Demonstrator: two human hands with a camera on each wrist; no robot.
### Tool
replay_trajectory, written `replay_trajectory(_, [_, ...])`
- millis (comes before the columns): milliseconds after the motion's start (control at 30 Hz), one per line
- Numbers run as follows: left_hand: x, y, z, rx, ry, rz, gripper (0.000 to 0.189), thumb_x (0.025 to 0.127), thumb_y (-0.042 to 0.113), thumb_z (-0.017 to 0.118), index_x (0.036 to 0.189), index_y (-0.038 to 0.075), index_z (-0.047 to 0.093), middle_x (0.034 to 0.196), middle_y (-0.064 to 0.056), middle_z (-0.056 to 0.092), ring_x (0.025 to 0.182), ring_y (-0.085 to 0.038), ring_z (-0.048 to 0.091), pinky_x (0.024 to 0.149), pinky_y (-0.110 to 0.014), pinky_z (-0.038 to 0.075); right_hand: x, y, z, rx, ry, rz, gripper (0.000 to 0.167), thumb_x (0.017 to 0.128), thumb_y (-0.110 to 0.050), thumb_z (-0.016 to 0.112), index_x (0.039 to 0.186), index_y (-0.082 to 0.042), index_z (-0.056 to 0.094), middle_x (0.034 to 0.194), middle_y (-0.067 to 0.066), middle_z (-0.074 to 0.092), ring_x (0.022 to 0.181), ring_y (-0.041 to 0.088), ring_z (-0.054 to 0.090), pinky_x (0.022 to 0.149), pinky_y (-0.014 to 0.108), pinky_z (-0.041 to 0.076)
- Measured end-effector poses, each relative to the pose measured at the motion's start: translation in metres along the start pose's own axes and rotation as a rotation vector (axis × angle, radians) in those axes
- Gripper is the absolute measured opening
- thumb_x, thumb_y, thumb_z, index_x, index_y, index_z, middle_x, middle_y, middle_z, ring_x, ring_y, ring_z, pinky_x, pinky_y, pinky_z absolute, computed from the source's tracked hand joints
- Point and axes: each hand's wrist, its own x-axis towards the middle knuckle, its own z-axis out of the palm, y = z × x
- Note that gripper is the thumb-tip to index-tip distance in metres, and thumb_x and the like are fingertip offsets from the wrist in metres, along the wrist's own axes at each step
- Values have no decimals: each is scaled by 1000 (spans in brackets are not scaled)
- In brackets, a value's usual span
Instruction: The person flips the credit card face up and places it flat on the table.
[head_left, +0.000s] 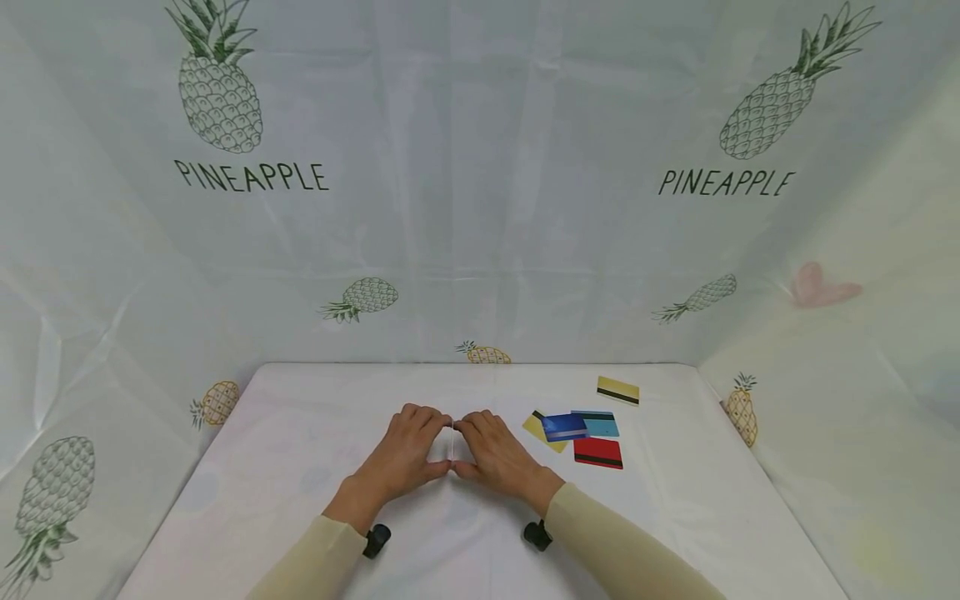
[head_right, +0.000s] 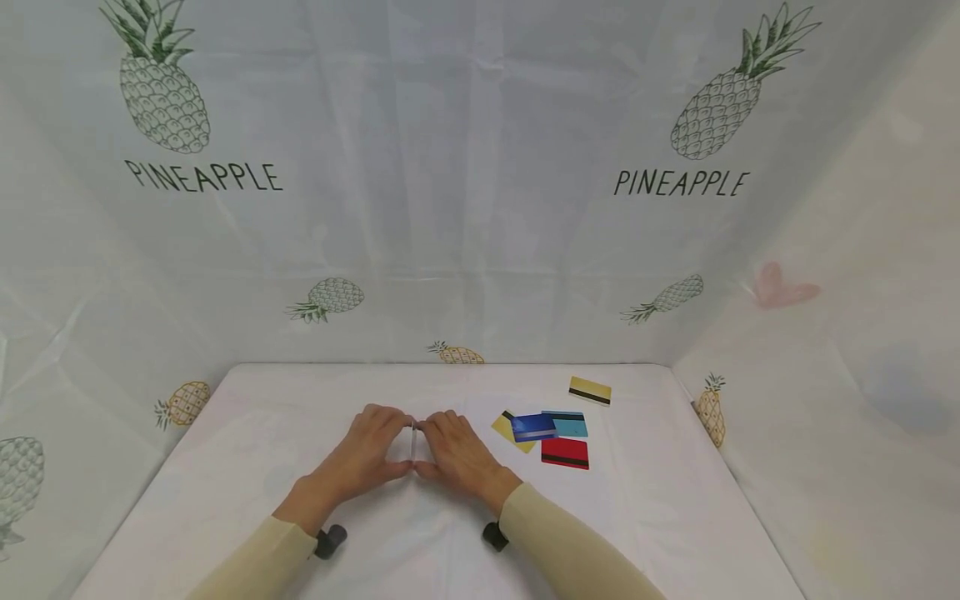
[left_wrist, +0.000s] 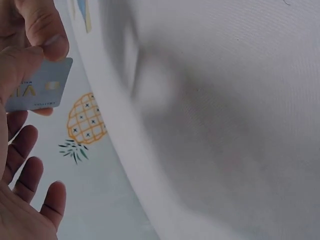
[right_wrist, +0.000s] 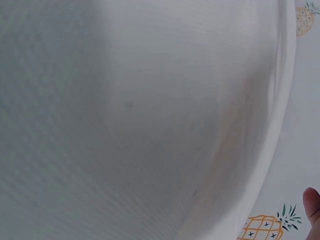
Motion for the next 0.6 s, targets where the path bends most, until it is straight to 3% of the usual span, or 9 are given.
replay_trajectory(333, [0, 4, 3, -8, 13, -89, 58, 81, 36, 91, 122, 11, 59, 119, -3, 71, 118, -27, 56, 100, -49, 46, -2, 2, 0, -19, 36, 40, 59, 93, -51, 77, 132, -10, 60, 123, 0, 59, 109, 15, 52, 97, 32, 47])
replay_trajectory(600, [-2, -4, 9, 125, -18, -157, 56, 79, 33, 88, 123, 15, 60, 122, -5, 66, 116, -31, 54, 95, -50, 43, -2, 7, -4, -48, 9, 118, 68, 89, -52, 78, 136, -10, 54, 127, 2, 56, 112, 18, 53, 101, 34, 46])
